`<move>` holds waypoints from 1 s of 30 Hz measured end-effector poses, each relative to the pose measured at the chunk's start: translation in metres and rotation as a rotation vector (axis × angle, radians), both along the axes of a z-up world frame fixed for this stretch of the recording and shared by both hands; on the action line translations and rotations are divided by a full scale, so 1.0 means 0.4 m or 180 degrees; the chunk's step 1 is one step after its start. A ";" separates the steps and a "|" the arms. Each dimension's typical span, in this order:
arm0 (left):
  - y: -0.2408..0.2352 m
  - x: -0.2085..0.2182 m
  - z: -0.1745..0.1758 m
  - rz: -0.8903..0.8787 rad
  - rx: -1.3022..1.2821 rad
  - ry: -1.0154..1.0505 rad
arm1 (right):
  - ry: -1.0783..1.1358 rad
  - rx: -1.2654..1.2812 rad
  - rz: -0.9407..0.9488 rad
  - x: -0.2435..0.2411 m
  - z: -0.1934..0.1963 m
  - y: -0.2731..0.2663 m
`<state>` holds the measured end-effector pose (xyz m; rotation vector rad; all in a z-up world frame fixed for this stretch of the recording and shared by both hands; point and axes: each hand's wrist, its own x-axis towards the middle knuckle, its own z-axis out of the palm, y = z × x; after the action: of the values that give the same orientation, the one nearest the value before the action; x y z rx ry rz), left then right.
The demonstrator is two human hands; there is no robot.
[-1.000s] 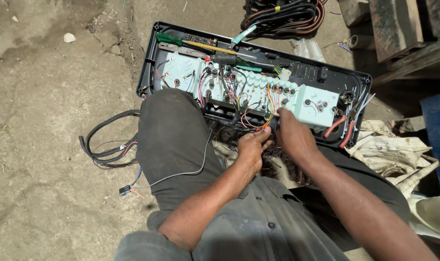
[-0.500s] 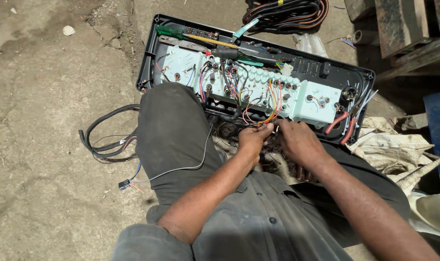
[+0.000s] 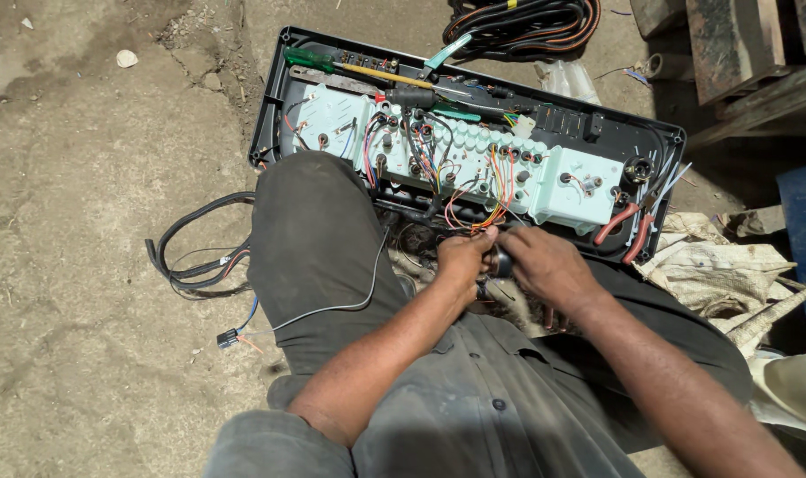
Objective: The person sits on the ground and repairs an open electrical distribution box. They strip wire ends, twist them together, wrap connections with electrical tape, and use a screwdriver to tighten terminals inside the box.
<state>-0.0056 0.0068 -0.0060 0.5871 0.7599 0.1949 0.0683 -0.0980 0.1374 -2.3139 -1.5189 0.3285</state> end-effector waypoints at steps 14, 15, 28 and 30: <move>-0.014 -0.020 -0.003 0.0520 -0.0131 -0.0243 | -0.0310 -0.1094 -0.0611 -0.027 -0.006 0.048; -0.016 -0.022 -0.007 0.0481 0.0017 -0.0165 | -0.0253 -0.0783 -0.0527 -0.036 -0.006 0.047; -0.014 -0.032 -0.040 -0.0325 0.0745 0.0069 | 0.0210 -0.1617 -0.0558 0.040 -0.008 0.158; -0.014 -0.039 -0.042 -0.0468 0.0731 -0.0016 | 0.0439 -0.1582 -0.0714 0.047 -0.022 0.159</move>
<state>-0.0211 0.0014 -0.0229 0.8572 0.6909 0.1488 0.0872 -0.0344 0.1287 -2.7323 -1.1940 0.8668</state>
